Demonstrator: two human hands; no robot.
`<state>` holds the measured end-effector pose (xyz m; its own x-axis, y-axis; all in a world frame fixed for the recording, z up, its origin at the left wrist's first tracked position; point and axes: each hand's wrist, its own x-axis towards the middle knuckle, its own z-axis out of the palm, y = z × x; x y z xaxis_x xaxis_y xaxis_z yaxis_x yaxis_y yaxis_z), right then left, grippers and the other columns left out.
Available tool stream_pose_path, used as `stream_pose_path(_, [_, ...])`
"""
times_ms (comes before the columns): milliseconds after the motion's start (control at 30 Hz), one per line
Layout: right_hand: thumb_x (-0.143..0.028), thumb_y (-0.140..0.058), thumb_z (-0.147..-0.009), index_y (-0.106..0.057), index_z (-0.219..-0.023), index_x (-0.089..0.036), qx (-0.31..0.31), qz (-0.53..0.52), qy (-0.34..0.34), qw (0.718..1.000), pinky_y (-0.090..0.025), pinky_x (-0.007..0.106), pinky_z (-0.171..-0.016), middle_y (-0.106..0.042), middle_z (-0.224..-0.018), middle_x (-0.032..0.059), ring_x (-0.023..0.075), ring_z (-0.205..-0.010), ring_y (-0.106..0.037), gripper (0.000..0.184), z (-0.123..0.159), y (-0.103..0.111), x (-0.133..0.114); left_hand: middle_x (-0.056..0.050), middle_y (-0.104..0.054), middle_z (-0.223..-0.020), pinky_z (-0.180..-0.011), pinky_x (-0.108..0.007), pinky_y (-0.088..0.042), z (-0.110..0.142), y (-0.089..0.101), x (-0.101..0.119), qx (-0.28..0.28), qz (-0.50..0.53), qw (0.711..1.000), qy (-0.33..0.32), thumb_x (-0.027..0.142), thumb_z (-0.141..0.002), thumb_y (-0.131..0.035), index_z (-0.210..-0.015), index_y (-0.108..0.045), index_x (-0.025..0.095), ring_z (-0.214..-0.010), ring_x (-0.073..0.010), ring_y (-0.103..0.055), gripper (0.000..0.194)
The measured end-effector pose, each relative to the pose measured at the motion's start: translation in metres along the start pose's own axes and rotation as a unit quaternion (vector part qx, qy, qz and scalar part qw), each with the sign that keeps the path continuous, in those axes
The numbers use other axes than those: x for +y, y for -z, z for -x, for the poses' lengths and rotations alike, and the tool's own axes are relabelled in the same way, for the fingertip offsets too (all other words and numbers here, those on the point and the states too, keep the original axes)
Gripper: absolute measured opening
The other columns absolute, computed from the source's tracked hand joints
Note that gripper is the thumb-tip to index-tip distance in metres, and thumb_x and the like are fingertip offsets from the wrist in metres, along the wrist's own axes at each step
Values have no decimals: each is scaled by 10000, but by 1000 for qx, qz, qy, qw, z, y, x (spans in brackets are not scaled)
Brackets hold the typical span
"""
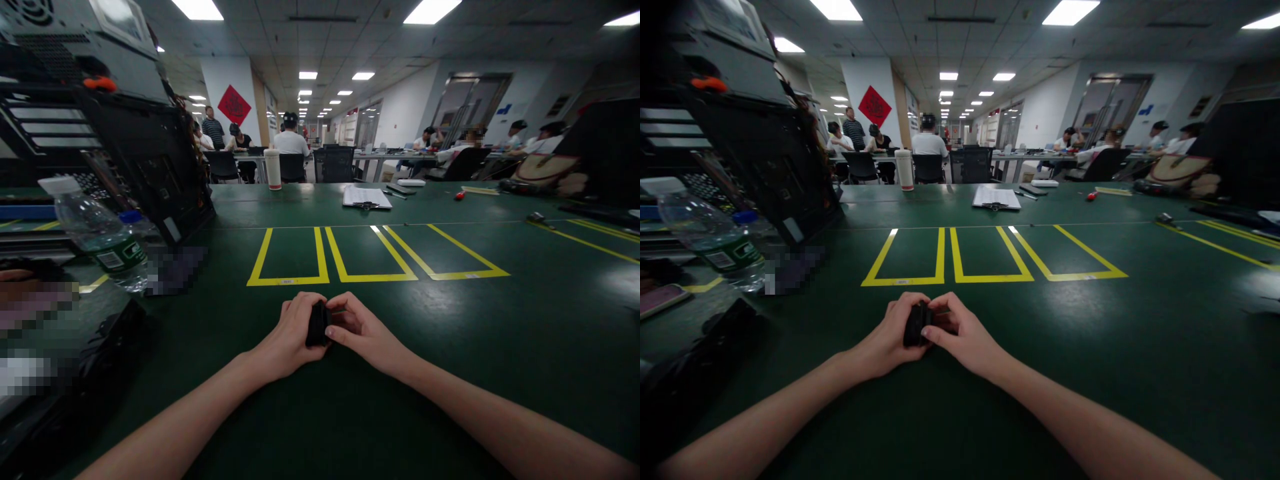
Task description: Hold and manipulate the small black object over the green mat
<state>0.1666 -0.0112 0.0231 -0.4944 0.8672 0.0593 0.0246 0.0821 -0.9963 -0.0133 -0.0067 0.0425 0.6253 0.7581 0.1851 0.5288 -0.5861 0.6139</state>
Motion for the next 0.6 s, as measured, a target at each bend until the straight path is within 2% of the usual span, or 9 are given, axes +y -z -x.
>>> stream_pose_path(100, [-229, -550, -753, -434, -992, -207, -8, 6, -8, 1000, -421, 376, -885, -491, -1045, 26, 168, -1014, -500, 267, 1, 1, -1, -62, -406, -1103, -808, -394, -385, 0, 0, 0, -3, 2, 1000, 2, 174, -705, -576, -1108, -329, 238, -986, -230, -430, 477])
stream_pose_path(233, [-178, -586, -722, -410, -978, -210, -21, -5, 18, 1000, -416, 366, -900, -498, -1030, 11, 150, -991, -519, 311, 1, 1, 0, -62, -404, -1100, -808, -410, -378, 0, -1, 0, 4, -2, 1000, -1, 155, -688, -580, -1118, -317, 241, -988, -240, -425, 512])
stream_pose_path(400, [-198, -552, -751, -424, -948, -216, -15, -19, 12, 1000, -447, 350, -862, -496, -1024, 5, 149, -989, -520, 236, 0, 0, 0, -66, -398, -1108, -816, -416, -373, 0, -1, -1, -1, -2, 1000, 2, 164, -697, -576, -1121, -325, 241, -981, -239, -422, 498])
stream_pose_path(600, [-216, -553, -748, -434, -1003, -218, -4, 4, 3, 1000, -410, 374, -899, -484, -1055, 22, 164, -1021, -495, 280, 1, 0, -2, -61, -397, -1105, -821, -410, -376, 0, 0, 0, -6, 4, 1000, 2, 166, -705, -569, -1118, -327, 241, -982, -232, -420, 484])
